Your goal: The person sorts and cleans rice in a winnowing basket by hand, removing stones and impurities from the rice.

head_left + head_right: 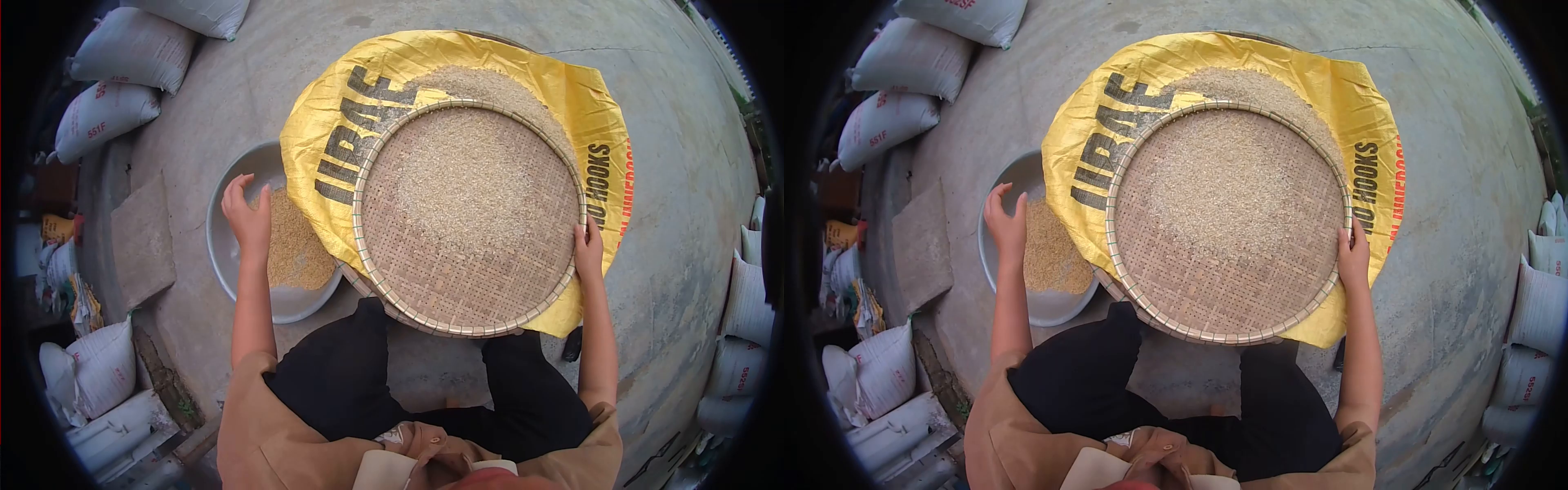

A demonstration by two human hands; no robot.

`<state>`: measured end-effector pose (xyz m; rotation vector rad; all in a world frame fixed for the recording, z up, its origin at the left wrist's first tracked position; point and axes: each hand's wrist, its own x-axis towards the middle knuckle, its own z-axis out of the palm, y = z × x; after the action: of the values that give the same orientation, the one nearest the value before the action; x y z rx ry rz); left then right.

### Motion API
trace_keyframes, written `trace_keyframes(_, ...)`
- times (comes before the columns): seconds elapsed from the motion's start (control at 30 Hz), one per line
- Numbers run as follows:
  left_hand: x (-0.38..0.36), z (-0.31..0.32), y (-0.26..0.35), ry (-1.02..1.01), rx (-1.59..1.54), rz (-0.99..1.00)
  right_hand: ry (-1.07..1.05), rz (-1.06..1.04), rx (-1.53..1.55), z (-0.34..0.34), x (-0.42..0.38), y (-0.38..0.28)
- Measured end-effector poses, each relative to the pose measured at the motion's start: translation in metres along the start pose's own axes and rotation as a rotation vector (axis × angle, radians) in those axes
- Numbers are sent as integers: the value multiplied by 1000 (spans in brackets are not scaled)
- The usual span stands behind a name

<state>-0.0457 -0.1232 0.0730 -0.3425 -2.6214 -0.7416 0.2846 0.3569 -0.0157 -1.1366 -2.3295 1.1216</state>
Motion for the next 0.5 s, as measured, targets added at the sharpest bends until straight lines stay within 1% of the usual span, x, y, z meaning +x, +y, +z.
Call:
trace_keyframes(0.1,-2,10,16,-48,-23,72,-25,17,37,0,1,5)
trace_keyframes(0.23,-10,47,57,-233,-148,336,0,-17,-21,0,2,7)
trace_keyframes(0.3,-18,71,76,-325,-207,473,-18,14,-41,-2,3,4)
trace_keyframes(0.37,-23,91,90,-474,-169,629,-40,45,-59,-1,2,4)
trace_keyframes(0.4,-24,101,94,-478,-168,618,-27,16,-3,1,2,5)
trace_keyframes(0.47,-25,122,99,-537,-69,771,-15,-16,49,1,3,4)
trace_keyframes(0.5,-28,130,102,-537,-73,766,-21,-14,33,0,3,3)
